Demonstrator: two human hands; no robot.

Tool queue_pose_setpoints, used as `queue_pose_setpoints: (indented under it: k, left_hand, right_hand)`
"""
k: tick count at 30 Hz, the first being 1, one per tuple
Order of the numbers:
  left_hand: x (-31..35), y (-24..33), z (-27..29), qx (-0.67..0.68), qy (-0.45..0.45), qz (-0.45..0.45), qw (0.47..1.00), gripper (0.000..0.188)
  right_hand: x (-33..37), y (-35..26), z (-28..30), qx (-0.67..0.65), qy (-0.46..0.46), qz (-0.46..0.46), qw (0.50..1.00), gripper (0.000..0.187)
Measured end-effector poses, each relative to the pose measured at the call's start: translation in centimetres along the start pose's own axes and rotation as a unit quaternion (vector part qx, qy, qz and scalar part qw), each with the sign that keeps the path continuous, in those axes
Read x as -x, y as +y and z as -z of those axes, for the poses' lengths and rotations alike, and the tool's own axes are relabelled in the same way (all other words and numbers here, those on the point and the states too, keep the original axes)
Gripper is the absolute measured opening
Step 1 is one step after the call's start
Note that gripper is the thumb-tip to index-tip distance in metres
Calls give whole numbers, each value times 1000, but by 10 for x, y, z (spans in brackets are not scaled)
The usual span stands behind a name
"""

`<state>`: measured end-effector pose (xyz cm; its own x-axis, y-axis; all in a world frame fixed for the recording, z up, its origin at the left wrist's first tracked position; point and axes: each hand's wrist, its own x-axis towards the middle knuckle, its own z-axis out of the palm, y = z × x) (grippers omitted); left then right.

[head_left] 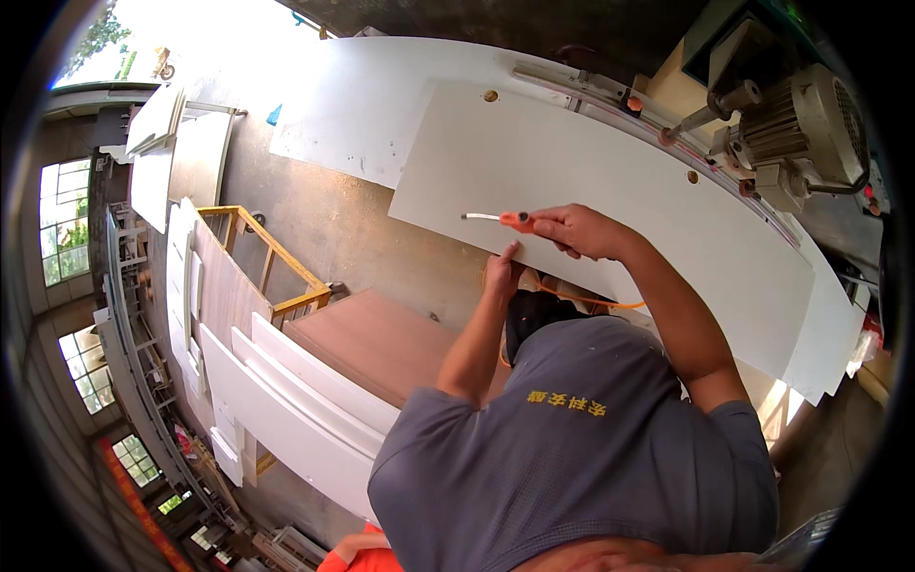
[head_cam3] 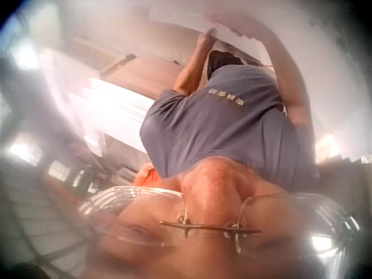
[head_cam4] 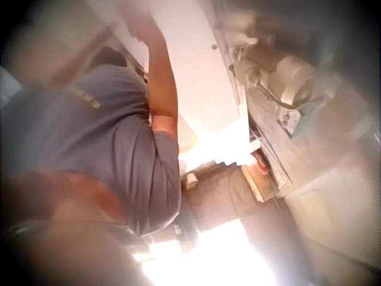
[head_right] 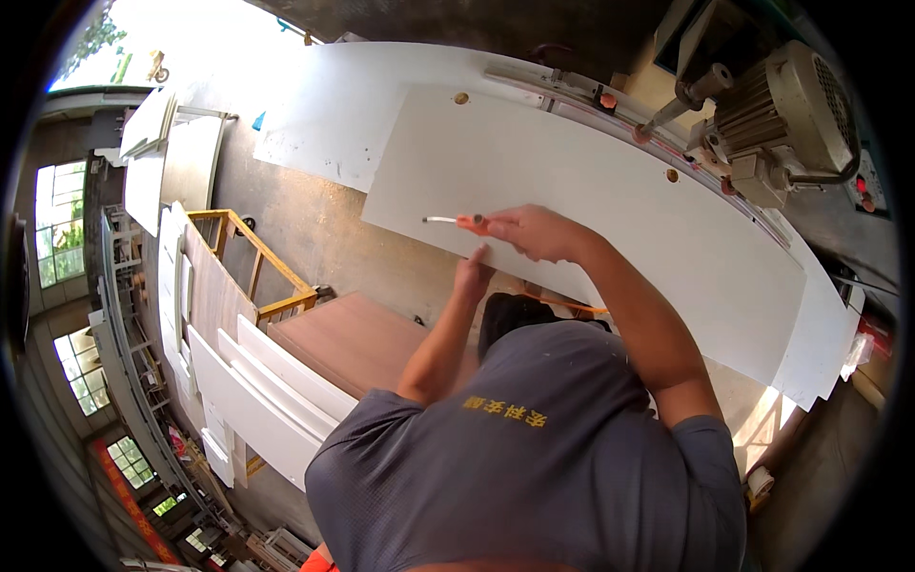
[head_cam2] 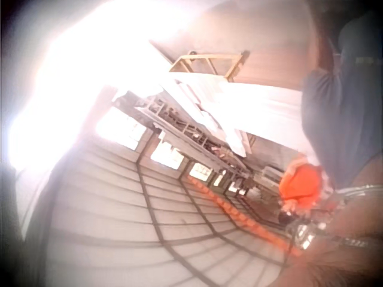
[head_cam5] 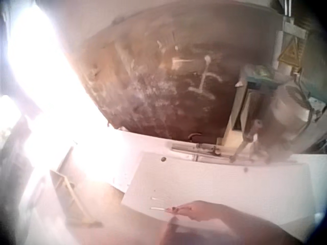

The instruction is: The person repeatedly picks up white rectangular panels and uses a handheld pneumatic drill to make holes in them. After drilling each panel, the person places it on a stack on the floor and retrieves another panel to continue the process.

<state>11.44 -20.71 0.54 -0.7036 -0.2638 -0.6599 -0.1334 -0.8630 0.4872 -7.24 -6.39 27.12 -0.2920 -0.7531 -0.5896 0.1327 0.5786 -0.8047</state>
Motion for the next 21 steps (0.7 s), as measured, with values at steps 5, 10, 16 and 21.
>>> queue_pose_setpoints:
  k: [5, 10, 16, 21]
  left_hand:
    - [13, 21, -34, -40, 8, -28, 999, 33]
    - [22, 29, -43, -34, 33, -42, 998, 34]
    - [25, 44, -50, -10, 62, -61, 996, 33]
    - [5, 90, -31, -48, 98, -122, 987, 33]
  right_hand:
    - [151, 133, 24, -153, 2, -190, 970, 40]
    - [266, 301, -59, -404, 160, -272, 859, 50]
    - [201, 369, -118, -632, 179, -131, 742, 50]
    - [220, 377, -103, -674, 172, -107, 710, 46]
